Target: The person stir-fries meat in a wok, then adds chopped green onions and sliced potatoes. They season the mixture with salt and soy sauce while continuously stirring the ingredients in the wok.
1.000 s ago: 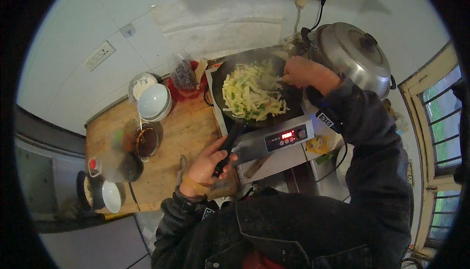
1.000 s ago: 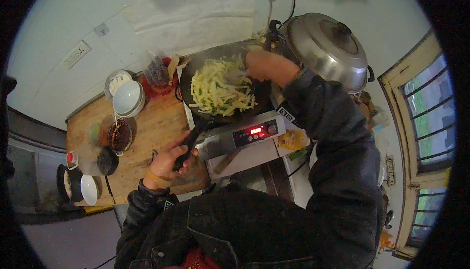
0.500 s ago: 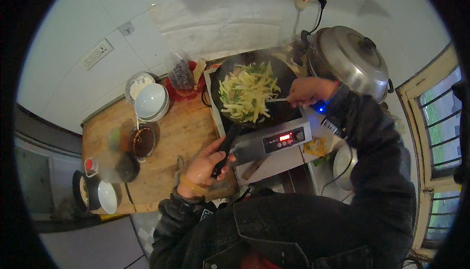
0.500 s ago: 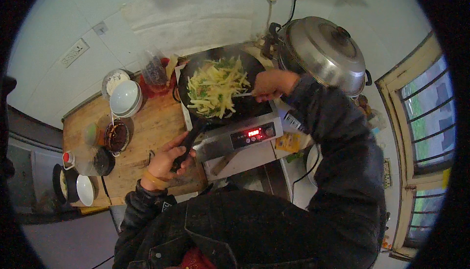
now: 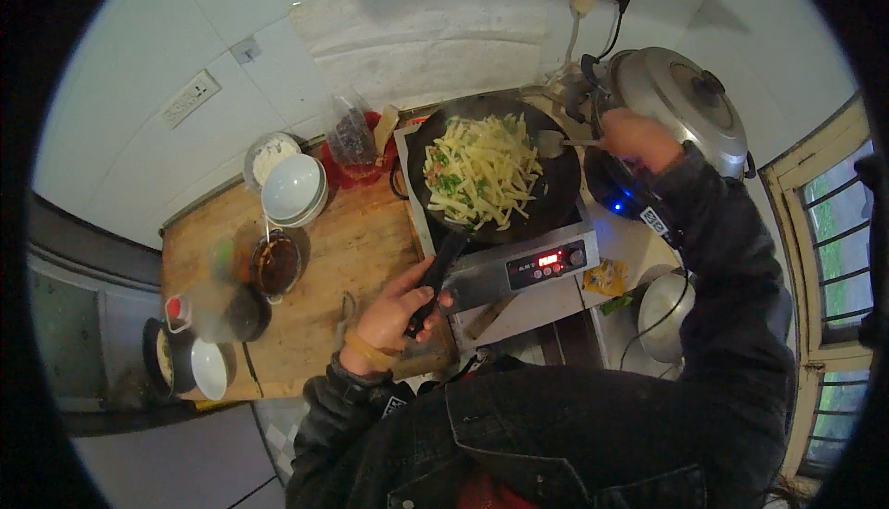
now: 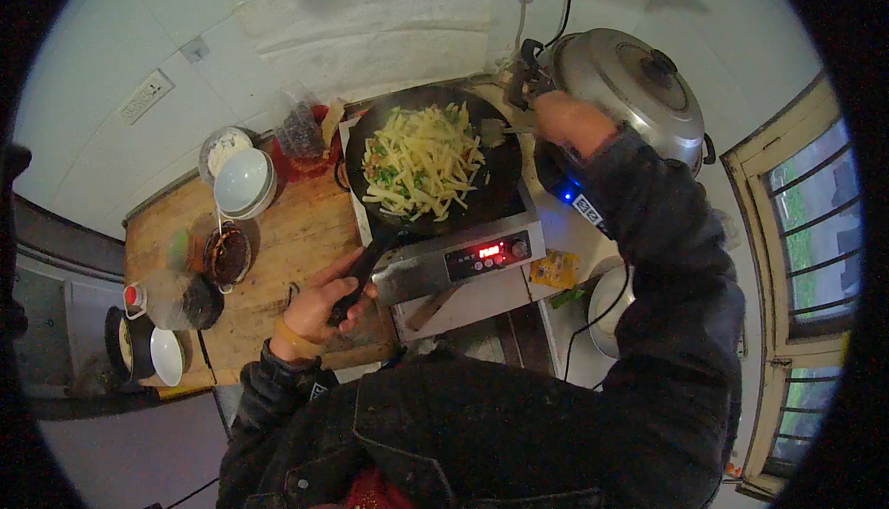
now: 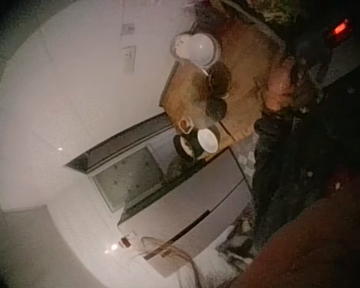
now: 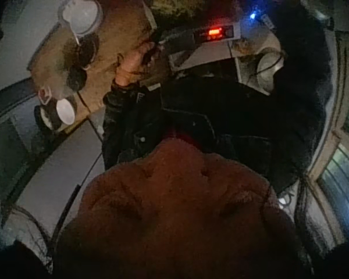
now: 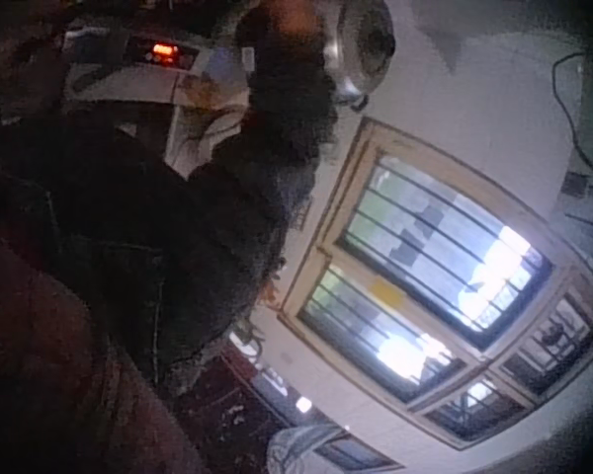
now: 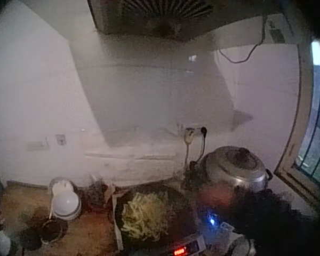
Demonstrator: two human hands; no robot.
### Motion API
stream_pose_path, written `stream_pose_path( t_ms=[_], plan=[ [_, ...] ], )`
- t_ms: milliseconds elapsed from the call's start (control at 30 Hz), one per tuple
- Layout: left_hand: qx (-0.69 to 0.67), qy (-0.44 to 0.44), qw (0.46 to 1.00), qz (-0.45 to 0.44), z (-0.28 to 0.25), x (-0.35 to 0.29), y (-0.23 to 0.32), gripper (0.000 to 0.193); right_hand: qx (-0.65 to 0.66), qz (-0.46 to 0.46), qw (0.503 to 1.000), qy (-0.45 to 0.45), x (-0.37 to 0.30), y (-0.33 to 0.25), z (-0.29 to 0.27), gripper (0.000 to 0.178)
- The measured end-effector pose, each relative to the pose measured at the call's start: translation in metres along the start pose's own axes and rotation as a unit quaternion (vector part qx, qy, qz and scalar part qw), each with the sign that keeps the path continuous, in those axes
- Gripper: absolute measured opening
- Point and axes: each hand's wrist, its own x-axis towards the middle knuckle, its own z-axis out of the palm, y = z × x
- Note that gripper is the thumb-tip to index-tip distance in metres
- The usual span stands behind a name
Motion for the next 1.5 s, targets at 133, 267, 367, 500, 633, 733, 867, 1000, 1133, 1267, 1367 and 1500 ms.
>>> stream_pose_path(
  t_ms=[133, 267, 367, 500, 633, 733, 867, 1000, 1133, 1267, 1367, 1500],
  plan=[
    [-0.007, -0.005, 1.0, -0.004, 0.0, 0.001, 0.0, 0.059, -0.04, -0.245, 0.963, 0.106, 0.041, -0.022, 0.04, 0.026],
    [-0.014, 0.007, 1.0, -0.01, 0.0, 0.001, 0.0, 0.059, 0.08, -0.218, 0.965, 0.121, 0.034, -0.054, 0.05, 0.026],
    [-0.028, 0.007, 0.999, -0.018, -0.001, 0.001, -0.001, 0.058, 0.064, -0.224, 0.965, 0.124, -0.002, -0.066, 0.028, 0.026],
    [-0.032, 0.006, 0.999, -0.018, -0.001, 0.001, 0.0, 0.058, 0.058, -0.21, 0.97, 0.109, -0.048, -0.077, -0.011, 0.025],
    [-0.037, 0.009, 0.999, -0.02, 0.0, 0.002, 0.001, 0.059, 0.048, -0.235, 0.97, 0.052, -0.058, -0.102, -0.013, 0.024],
    [-0.034, 0.006, 0.999, -0.015, 0.0, 0.001, 0.001, 0.059, 0.082, -0.223, 0.971, 0.01, -0.052, -0.115, 0.005, 0.025],
    [-0.02, 0.01, 1.0, -0.013, -0.002, 0.0, 0.0, 0.059, 0.02, -0.192, 0.974, 0.121, -0.043, -0.101, 0.017, 0.025],
    [-0.029, 0.015, 0.999, -0.004, -0.003, 0.001, -0.002, 0.059, -0.033, -0.128, 0.984, 0.119, -0.03, -0.065, -0.002, 0.023],
    [-0.042, 0.009, 0.999, -0.015, -0.004, 0.002, -0.004, 0.059, -0.04, -0.092, 0.978, 0.183, -0.01, -0.016, -0.017, 0.024],
    [-0.02, 0.009, 1.0, -0.006, -0.003, 0.003, -0.001, 0.058, -0.063, -0.11, 0.963, 0.236, 0.037, -0.008, -0.004, 0.023],
    [-0.005, 0.026, 1.0, -0.016, -0.001, 0.002, 0.0, 0.058, -0.044, -0.176, 0.95, 0.252, 0.074, -0.044, 0.01, 0.023],
    [-0.034, 0.023, 0.999, -0.018, 0.0, 0.002, 0.0, 0.057, -0.143, -0.249, 0.932, 0.221, 0.067, -0.086, 0.003, 0.023]
  ],
)
